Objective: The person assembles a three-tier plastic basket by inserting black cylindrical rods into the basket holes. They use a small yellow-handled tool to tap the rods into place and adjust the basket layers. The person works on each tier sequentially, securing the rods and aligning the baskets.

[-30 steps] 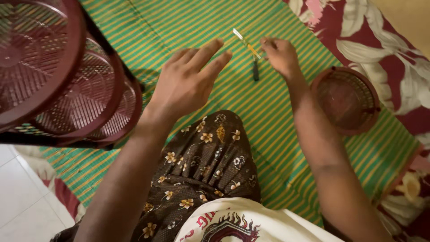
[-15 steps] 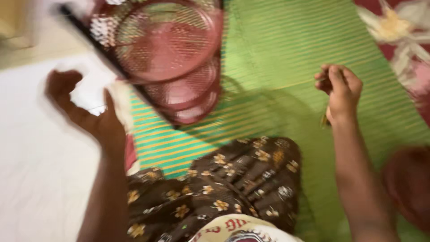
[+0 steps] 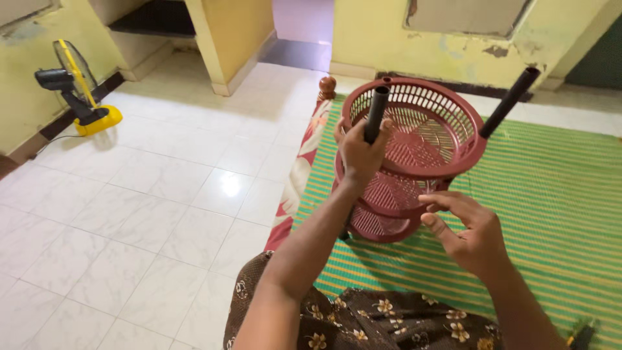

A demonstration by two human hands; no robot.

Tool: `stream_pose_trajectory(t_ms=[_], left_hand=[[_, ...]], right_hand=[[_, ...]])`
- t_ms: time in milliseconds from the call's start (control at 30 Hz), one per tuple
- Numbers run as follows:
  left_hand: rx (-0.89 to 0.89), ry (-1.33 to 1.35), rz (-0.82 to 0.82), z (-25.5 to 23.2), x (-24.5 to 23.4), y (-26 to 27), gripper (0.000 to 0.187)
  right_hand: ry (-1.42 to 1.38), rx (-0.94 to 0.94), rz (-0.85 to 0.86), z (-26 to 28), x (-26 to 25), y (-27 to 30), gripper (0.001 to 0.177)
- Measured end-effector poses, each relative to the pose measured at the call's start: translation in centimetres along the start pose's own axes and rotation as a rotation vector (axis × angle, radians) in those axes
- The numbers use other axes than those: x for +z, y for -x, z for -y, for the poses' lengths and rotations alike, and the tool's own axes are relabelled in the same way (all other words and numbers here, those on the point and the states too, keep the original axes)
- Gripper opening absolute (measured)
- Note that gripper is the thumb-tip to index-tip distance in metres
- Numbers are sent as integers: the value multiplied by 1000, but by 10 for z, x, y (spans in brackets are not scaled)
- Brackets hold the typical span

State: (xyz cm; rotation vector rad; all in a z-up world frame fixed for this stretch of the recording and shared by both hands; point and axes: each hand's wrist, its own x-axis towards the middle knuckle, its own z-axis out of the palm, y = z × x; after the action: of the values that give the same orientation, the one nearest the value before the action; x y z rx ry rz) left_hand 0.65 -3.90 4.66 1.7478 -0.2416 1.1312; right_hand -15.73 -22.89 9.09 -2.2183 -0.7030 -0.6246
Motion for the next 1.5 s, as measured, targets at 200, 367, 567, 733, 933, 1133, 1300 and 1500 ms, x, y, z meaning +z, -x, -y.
stream_pose_trajectory(t_ms=[200,367,567,733,933,1133,1300,1500], left_hand=[[-49,108,-165,-29,-33,1,37],[-56,12,-238,-44,-55,0,41],[64,53,-241,-51,-62,13,26],[39,83,-171,-50,-64,15,22],[41,117,-104,-32,-51,15,21],[72,145,42,-3,-63,19,23],[171,153,88,8,-86,40,64],[101,257,200,27,-94,67,98]], right_hand=[[-34,-103,-20,15,-2,-20,34],[-85,-154,-90,27,6,-53,37],[-508,-203,-46,39,37,-100,65],[-908,-173,117,39,55,-127,78],[-1118,-28,202,14,73,-158,78],[-1335,80,375,-2,99,-181,65],[-1295,121,331,11,108,-161,68],[-1356,135,448,5,106,-142,66]])
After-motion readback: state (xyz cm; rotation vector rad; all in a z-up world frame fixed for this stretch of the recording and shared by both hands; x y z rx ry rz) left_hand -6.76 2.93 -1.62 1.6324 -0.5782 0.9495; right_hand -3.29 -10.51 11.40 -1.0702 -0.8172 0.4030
